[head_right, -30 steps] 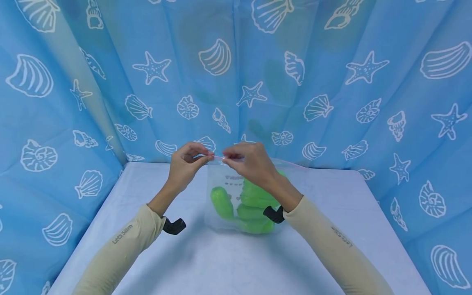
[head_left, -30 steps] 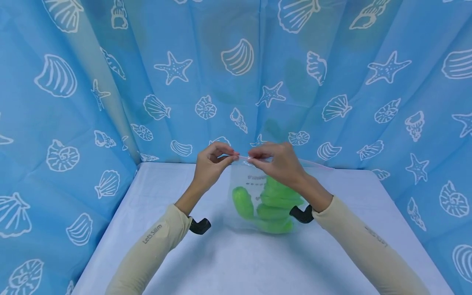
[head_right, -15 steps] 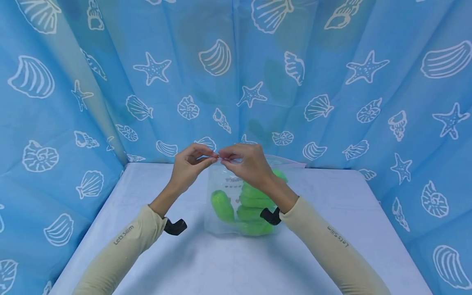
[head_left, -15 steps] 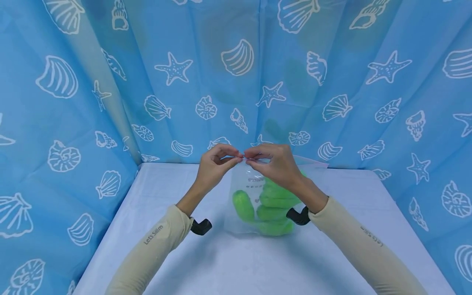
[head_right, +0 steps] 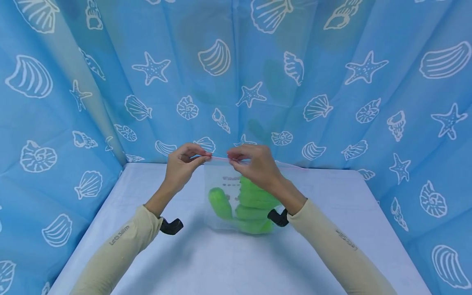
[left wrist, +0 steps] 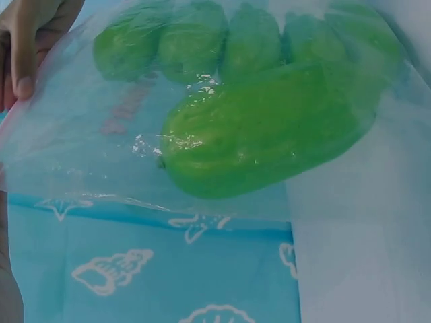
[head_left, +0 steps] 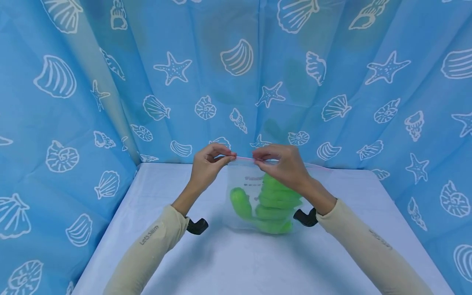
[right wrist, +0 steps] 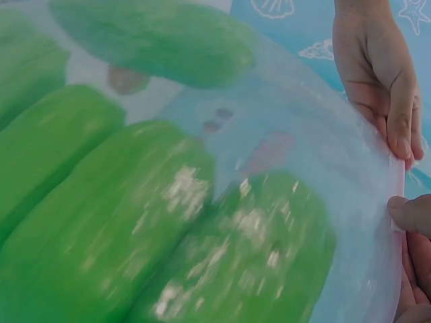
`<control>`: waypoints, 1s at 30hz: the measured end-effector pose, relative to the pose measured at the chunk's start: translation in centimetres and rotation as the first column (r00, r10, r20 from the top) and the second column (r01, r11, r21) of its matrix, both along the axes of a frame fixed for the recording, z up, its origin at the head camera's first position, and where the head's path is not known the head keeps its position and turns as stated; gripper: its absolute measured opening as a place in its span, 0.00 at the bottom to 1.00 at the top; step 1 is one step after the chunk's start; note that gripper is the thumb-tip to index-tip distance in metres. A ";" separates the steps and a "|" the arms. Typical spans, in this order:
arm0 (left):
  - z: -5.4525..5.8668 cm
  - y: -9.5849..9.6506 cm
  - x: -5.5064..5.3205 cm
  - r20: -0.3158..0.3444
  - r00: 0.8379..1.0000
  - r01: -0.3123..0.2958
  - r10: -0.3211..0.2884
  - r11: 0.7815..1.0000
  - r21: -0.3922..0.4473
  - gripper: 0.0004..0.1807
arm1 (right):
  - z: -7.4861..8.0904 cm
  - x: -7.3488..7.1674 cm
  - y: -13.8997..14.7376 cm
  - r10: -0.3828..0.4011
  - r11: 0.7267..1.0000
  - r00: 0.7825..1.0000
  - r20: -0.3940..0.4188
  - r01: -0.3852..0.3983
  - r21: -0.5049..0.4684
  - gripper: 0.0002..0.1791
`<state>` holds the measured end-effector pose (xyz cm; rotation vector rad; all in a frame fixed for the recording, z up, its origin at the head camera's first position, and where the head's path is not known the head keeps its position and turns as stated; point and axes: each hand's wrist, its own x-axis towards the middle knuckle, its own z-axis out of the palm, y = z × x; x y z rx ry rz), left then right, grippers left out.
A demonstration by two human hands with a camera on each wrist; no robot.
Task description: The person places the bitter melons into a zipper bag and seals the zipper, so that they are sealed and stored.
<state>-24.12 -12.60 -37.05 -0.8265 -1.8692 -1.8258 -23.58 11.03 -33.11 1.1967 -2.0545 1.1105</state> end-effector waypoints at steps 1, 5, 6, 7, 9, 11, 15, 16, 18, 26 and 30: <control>0.0 -0.1 0.0 0.000 1.000 -0.008 0.008 1.000 -0.003 0.09 | -0.1 0.0 0.2 -0.009 1.000 1.000 0.001 0.009 0.005 0.12; -0.2 -0.6 -0.2 -0.008 1.000 -0.029 0.029 1.000 -0.007 0.09 | -0.2 0.2 1.1 -0.041 0.999 0.999 0.010 0.040 0.024 0.12; -0.2 -0.7 -0.2 -0.011 0.999 -0.030 0.030 1.000 -0.005 0.09 | -0.4 0.1 1.4 -0.042 0.999 0.999 0.012 0.041 0.024 0.12; -0.3 -0.9 -0.3 -0.010 1.000 -0.029 0.029 1.000 0.001 0.09 | -0.4 0.1 1.6 -0.043 0.999 0.999 0.014 0.043 0.024 0.12; -0.3 -1.2 -0.3 -0.001 1.000 -0.027 0.028 0.999 0.017 0.09 | -0.6 0.1 2.1 -0.042 0.999 0.999 0.018 0.042 0.018 0.12; -0.3 -1.6 -0.3 0.012 1.000 -0.026 0.025 0.999 0.039 0.09 | -0.8 0.1 2.6 -0.036 0.999 0.999 0.024 0.036 0.007 0.11; 0.0 -1.9 0.3 0.021 0.999 -0.032 0.031 0.998 0.061 0.09 | -0.9 0.5 3.6 -0.053 0.999 0.998 0.027 0.053 0.004 0.12; 0.1 -1.9 0.4 0.019 0.999 -0.036 0.035 0.998 0.060 0.09 | -0.9 0.7 3.8 -0.058 0.998 0.998 0.024 0.058 0.003 0.13; 0.2 -1.8 0.6 0.012 0.999 -0.041 0.040 0.997 0.061 0.09 | -0.8 1.0 4.1 -0.069 0.998 0.997 0.018 0.068 0.004 0.13; -1.1 -2.1 -0.5 -0.017 0.998 -0.055 0.056 0.997 0.055 0.09 | -1.4 1.3 6.0 -0.107 0.994 0.994 0.025 0.106 0.025 0.14; -1.2 -2.4 -0.6 -0.007 0.997 -0.082 0.083 0.996 0.046 0.09 | -1.8 1.0 6.8 -0.099 0.995 0.994 0.046 0.098 0.026 0.13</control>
